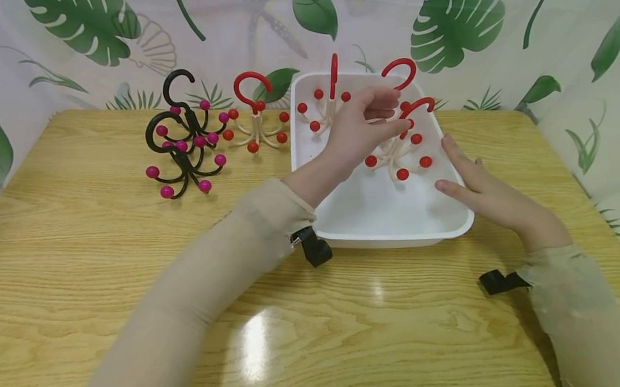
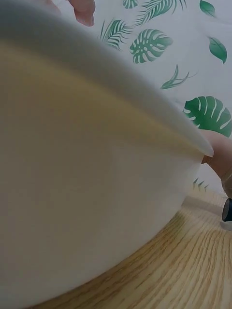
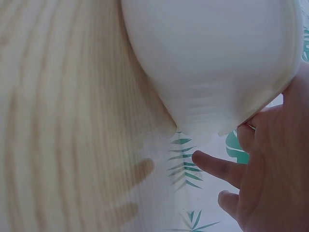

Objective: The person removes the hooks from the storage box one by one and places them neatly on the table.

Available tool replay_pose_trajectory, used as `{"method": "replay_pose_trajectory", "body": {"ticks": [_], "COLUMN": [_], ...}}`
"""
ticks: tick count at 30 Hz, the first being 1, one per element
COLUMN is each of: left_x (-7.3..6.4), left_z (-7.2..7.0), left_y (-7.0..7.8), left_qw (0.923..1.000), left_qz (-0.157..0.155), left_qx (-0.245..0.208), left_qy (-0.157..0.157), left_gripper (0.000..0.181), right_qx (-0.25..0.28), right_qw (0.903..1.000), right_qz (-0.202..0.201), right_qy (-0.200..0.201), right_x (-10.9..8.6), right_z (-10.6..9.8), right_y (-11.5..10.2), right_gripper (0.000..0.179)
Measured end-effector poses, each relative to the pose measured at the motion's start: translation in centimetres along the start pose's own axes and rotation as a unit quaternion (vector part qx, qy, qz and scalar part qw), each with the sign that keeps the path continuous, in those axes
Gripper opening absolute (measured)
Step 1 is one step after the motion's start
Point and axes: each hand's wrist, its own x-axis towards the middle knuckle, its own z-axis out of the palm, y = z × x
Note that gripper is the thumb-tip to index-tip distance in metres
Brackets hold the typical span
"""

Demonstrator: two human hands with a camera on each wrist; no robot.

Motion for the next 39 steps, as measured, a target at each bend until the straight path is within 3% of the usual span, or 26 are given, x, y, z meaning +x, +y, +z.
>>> {"method": "replay_pose_trajectory", "body": {"ticks": [7, 13, 21, 28, 34, 39], "left_x": [0.8, 1.1, 1.2, 1.4, 1.3, 1.3], "left_z": [0.8, 1.6, 1.9, 2.1, 2.1, 2.0], "left_y": [-1.1, -1.2, -1.2, -1.3, -1.1, -0.9], "left_qw": [0.9989, 0.9985, 0.9952, 0.9939, 0.9945, 0.9947], "left_qz": [-0.045, -0.049, -0.070, -0.075, -0.074, -0.072], "left_qx": [-0.010, 0.022, 0.061, 0.077, 0.075, 0.074], "left_qy": [-0.013, -0.007, -0.029, -0.026, -0.003, 0.003], "left_gripper": [0.052, 0.049, 0.053, 0.043, 0.025, 0.022], "right_qx": [0.002, 0.007, 0.004, 0.001, -0.006, -0.007], "right_qw": [1.0000, 0.9999, 1.0000, 0.9999, 1.0000, 0.9999], "right_qz": [0.006, 0.007, 0.009, 0.011, 0.007, 0.012], "right_qy": [-0.002, 0.000, 0.001, -0.001, 0.003, 0.002], "right_x": [0.0, -0.1, -0.1, -0.1, 0.2, 0.3], "right_z": [0.0, 0.0, 0.0, 0.0, 0.0, 0.0], "right_y": [-0.2, -0.3, -0.2, -0.2, -0.1, -0.1], "right_gripper": [0.072, 0.072, 0.072, 0.071, 0.072, 0.072]}}
